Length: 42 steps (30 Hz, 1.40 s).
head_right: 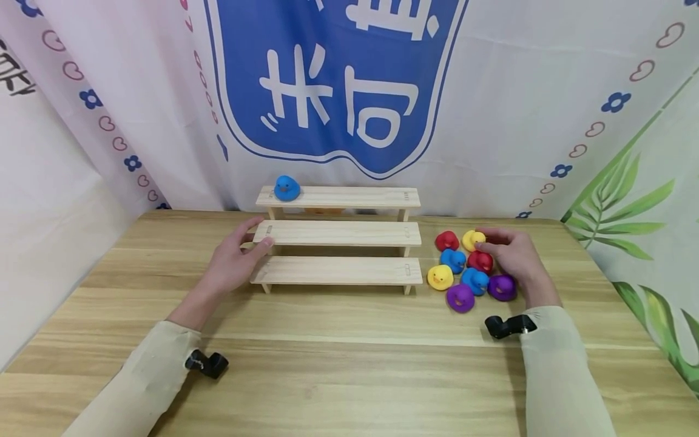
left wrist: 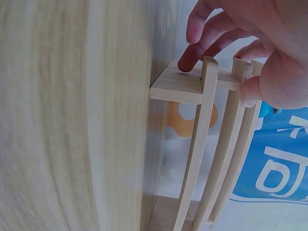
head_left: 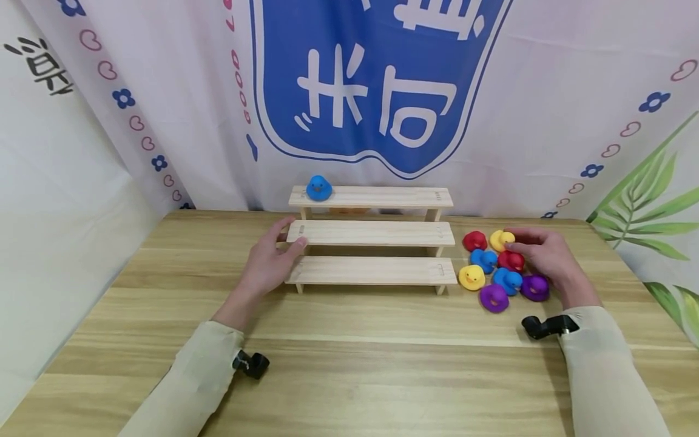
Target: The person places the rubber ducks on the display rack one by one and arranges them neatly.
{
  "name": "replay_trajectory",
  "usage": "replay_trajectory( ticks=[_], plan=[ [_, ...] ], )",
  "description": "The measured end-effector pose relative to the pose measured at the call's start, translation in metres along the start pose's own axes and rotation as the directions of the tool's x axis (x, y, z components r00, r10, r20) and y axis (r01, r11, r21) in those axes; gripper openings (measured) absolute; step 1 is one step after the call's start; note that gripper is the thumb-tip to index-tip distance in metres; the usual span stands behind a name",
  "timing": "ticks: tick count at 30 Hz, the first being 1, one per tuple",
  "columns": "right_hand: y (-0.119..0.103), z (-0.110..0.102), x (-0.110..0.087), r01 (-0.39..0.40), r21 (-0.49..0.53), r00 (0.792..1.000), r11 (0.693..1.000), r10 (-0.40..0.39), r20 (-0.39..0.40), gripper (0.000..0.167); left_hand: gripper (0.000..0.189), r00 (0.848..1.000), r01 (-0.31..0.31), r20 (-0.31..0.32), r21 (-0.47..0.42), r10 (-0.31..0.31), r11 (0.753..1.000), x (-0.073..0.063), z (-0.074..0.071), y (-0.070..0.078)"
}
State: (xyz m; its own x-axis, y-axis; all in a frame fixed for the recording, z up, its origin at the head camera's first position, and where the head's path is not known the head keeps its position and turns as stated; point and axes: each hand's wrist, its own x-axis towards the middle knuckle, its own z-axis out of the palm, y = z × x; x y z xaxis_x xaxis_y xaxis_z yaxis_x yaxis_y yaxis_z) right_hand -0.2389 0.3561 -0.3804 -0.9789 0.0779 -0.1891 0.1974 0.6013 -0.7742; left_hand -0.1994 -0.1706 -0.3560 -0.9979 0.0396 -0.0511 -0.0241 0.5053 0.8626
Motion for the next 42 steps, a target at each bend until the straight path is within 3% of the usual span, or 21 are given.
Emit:
replay_trajectory(
  ticks=[11,25,32,42],
  plan=[
    [-0.002,0.000,0.000,0.013,-0.032,1.000,0.999,-0.013,0.008,0.061,0.070,1.000,-0.010,-0.001,0.018,0.010,1.000,-0.001,0.000,0.001],
    [-0.012,-0.001,-0.003,0.054,0.016,0.997,0.998,-0.053,-0.058,0.081,0.070,1.000,-0.004,-0.001,0.017,0.004,1.000,0.000,-0.001,-0.001],
    [-0.023,0.004,-0.007,0.133,0.008,0.984,0.991,-0.131,-0.121,0.075,0.070,1.000,-0.009,-0.004,0.017,0.009,1.000,0.001,-0.001,-0.001],
    [-0.032,0.004,-0.011,0.219,0.027,0.966,0.975,-0.213,-0.146,0.064,0.069,1.000,-0.008,-0.005,0.016,0.008,1.000,0.001,0.003,-0.001]
  ],
)
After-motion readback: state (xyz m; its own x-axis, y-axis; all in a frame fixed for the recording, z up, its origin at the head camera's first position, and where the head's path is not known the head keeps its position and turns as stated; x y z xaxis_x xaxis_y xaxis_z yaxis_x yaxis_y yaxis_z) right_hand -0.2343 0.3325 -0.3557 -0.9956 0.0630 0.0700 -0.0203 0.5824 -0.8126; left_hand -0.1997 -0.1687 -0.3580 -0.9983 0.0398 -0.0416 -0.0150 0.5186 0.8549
